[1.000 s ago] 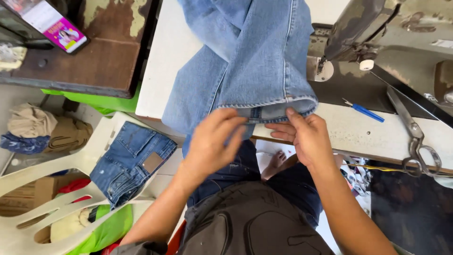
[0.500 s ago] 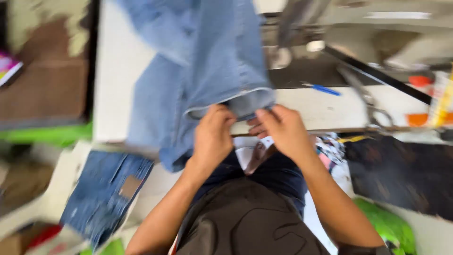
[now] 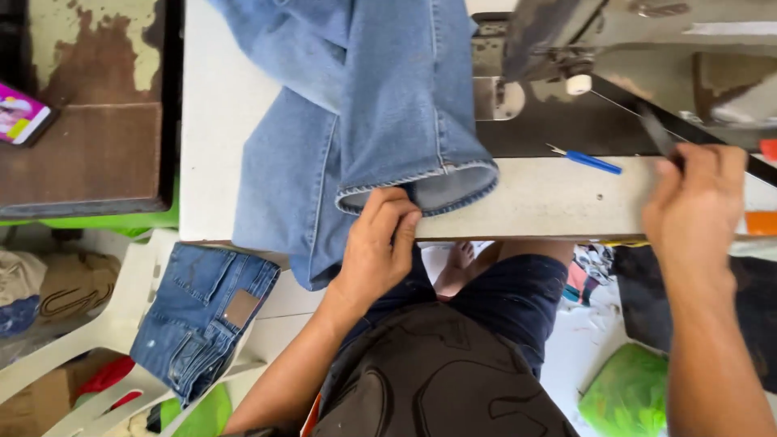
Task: Inspecting a pair of jeans for loose threads, trimming them with a small blade, and then folding the jeans.
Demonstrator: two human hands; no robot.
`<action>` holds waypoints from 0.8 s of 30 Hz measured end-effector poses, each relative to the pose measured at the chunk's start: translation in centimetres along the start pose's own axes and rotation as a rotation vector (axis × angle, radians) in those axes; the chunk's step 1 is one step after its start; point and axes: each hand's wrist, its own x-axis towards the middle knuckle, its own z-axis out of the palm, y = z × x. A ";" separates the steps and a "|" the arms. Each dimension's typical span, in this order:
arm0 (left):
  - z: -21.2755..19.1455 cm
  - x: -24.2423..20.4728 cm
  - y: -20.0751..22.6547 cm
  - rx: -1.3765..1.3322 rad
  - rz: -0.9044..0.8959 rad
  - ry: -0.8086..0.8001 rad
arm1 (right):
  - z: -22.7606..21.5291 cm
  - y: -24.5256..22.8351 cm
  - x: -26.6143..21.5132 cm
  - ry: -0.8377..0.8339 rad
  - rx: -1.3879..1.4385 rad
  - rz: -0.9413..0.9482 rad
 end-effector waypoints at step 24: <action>1.4 0.4 -1.7 0.182 0.138 0.077 | 0.1 -23.8 1.0 -0.743 0.898 0.733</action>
